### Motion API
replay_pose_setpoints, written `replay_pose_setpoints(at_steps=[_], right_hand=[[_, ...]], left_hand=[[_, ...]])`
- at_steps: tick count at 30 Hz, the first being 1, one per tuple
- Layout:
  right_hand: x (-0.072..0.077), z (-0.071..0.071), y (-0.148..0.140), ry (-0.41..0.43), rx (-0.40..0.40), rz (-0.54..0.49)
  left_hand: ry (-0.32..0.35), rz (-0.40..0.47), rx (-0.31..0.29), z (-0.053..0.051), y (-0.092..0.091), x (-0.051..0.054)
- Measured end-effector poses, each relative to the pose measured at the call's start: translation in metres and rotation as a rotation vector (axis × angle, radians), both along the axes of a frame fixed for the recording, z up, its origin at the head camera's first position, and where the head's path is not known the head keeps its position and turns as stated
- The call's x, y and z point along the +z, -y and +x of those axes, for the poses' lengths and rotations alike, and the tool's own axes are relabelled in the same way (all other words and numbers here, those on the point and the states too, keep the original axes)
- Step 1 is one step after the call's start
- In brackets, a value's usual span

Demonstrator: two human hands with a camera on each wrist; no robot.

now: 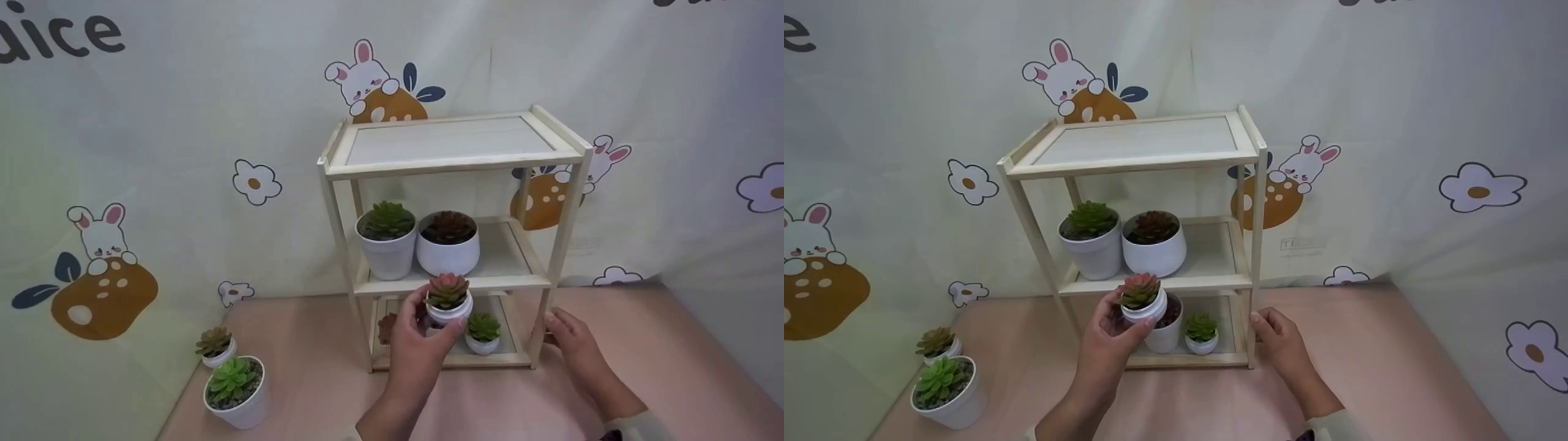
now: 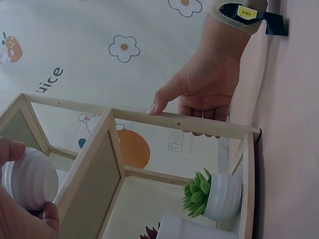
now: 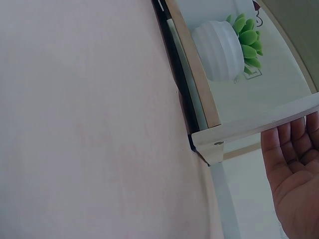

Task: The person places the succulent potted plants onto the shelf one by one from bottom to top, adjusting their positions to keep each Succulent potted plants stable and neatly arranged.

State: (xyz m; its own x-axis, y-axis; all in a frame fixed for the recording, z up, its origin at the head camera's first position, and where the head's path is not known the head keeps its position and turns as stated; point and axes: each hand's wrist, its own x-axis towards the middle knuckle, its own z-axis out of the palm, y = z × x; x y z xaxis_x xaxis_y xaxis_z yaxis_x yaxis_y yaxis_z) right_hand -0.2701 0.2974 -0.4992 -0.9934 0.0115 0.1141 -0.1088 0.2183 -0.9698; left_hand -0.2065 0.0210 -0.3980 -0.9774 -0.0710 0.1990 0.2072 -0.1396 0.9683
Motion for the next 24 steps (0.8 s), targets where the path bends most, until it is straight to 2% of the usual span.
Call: replay_pose_setpoints(at_steps=[8,18,24], right_hand=[[0.0,-0.001,-0.002,-0.001,-0.016,0.06],[-0.001,-0.001,-0.002,-0.007,-0.009,0.046],[0.0,-0.001,-0.001,-0.003,-0.02,0.039]], left_hand=[[0.02,0.006,-0.04,-0.007,-0.017,0.004],[0.001,0.02,-0.06,-0.011,-0.031,0.002],[0.025,-0.006,-0.031,-0.01,-0.036,0.004]])
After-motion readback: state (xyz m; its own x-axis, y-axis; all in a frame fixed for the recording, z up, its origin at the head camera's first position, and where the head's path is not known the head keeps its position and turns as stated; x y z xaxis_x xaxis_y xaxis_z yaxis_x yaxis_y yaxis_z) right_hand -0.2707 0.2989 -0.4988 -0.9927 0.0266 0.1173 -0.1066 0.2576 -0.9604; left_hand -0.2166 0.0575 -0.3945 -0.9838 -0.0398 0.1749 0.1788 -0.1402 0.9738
